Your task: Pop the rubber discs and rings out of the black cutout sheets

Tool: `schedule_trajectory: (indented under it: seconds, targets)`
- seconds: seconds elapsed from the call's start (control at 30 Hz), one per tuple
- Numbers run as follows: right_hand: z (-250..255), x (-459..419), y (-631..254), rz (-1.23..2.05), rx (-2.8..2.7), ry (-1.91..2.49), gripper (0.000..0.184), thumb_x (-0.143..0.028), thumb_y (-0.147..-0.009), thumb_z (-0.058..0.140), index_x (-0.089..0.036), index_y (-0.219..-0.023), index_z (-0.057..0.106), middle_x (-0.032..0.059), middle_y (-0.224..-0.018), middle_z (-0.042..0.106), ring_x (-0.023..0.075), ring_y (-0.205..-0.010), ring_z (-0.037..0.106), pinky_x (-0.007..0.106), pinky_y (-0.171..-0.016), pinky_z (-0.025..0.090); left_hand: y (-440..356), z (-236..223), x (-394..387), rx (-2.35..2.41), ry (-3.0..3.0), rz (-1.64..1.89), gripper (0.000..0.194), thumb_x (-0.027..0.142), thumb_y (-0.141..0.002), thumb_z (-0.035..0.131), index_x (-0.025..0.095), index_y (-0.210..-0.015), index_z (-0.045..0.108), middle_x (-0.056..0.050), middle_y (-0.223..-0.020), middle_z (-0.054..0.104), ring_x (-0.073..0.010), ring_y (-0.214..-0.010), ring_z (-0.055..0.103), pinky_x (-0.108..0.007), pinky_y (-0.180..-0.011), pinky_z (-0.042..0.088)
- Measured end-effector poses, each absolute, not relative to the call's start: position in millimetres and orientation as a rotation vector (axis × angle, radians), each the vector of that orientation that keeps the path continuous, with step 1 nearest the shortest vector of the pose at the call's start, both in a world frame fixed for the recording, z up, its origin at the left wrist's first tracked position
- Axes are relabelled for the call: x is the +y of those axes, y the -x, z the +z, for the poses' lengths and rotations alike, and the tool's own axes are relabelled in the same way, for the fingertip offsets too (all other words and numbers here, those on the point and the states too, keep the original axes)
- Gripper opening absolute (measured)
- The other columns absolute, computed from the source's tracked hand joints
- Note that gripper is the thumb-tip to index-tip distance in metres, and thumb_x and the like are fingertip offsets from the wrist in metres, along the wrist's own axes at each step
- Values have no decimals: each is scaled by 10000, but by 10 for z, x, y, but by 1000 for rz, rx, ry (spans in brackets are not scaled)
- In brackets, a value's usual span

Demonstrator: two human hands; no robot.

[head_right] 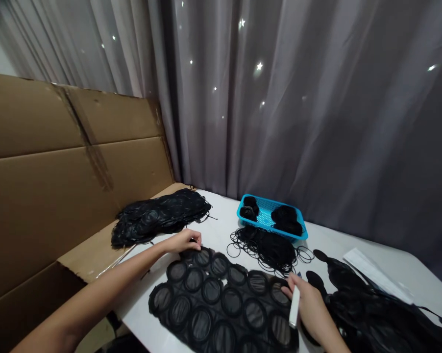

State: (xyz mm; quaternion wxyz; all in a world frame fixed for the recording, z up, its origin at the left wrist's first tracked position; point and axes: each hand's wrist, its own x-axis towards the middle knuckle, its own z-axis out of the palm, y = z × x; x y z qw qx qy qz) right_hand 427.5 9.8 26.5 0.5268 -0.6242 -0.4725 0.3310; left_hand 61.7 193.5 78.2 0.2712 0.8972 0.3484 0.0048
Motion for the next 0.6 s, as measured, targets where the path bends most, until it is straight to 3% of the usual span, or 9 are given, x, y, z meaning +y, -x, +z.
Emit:
schedule_trajectory:
  seconds: [0.13,0.37,0.6]
  targets:
    - [68,214,-4384,723,-1317,1606,301,-512,-678,698,-235,-652,584,28,-640,648,266,-696,677,363,-707,610,-755,668,2119,1040,-2512,-66,307,337,-985,624,155,-1231,601,-94,-1213,621,-226,-1018,649,-425,-865,562]
    - [-80,195,-4560,97,-1706,1853,295,-503,-840,508,-264,-675,553,77,-665,665,295,-666,632,379,-616,503,-1430,503,2140,1212,-2616,-60,327,348,-984,623,163,-1252,594,-102,-1263,600,-245,-1080,628,-455,-910,541]
    - [-45,71,-4607,248,-1677,1748,335,-571,-852,537,-280,-731,650,67,-761,753,252,-664,725,273,-550,545,-1890,356,2013,1309,-2615,-96,324,346,-987,618,164,-1255,592,-102,-1259,602,-242,-1071,631,-450,-903,545]
